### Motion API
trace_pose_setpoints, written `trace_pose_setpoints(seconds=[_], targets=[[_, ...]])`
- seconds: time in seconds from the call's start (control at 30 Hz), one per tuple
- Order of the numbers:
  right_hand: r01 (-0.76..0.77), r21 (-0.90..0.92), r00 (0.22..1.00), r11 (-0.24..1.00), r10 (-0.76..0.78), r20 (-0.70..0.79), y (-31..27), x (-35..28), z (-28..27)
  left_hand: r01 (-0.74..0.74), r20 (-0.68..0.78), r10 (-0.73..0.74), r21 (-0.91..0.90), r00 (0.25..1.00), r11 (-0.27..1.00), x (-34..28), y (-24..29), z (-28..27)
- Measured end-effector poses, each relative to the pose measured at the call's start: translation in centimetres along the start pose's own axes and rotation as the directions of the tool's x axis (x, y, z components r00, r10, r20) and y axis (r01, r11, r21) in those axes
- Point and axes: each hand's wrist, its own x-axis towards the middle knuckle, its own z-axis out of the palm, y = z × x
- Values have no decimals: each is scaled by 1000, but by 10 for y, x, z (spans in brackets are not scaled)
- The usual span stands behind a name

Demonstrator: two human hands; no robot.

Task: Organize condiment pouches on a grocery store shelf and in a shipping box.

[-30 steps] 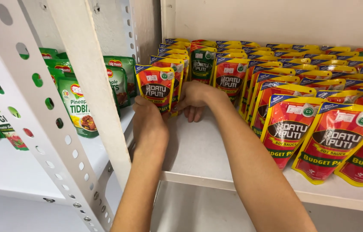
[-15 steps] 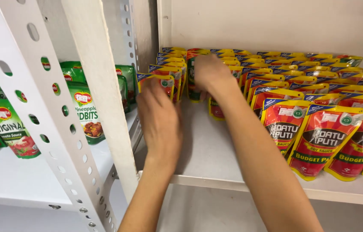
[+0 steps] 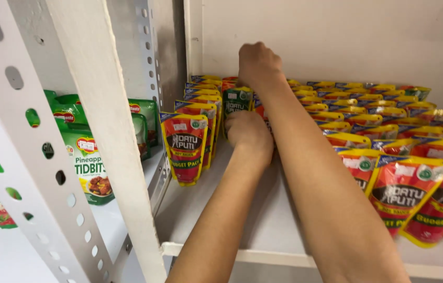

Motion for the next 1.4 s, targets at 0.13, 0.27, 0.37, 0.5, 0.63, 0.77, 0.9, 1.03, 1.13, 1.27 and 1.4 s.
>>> trace_pose_setpoints(seconds=[0.13,0.27,0.37,0.5,0.63,0.77,0.9,1.03,1.13,1.27,1.4], targets=[[-16,-75,993,997,25,118,-7,20,23,97,-144,-98,-13,985,995,42,-7,69],[-23,-136,980,990,49,192,-7,54,52,-18,-126,23,37,992,999,42,-12,88],[11,-167,960,986,36,277,-12,61,52,-23,-58,22,-16,998,1000,38,-17,85],[38,-170,937,985,24,348,-9,71,55,-31,78,41,-130,996,991,34,-25,76],[-3,-138,936,990,51,349,-8,71,54,10,76,2,-147,997,989,44,-18,103],[7,-101,966,995,19,257,1,73,68,62,131,-34,-222,991,973,37,-19,87],[26,-52,990,998,-19,137,7,74,70,50,142,-18,-220,990,974,32,-21,82],[3,19,981,1000,-6,193,3,69,57,28,147,-1,-181,989,983,39,-20,94],[-10,-23,985,1000,14,172,5,73,61,94,142,-57,-274,988,957,39,-21,97],[-27,-12,999,1000,26,-45,19,101,64,39,96,-20,-205,995,978,46,-16,108],[17,18,956,1000,-11,-293,28,111,43,76,139,-45,-223,989,972,35,-17,83]])
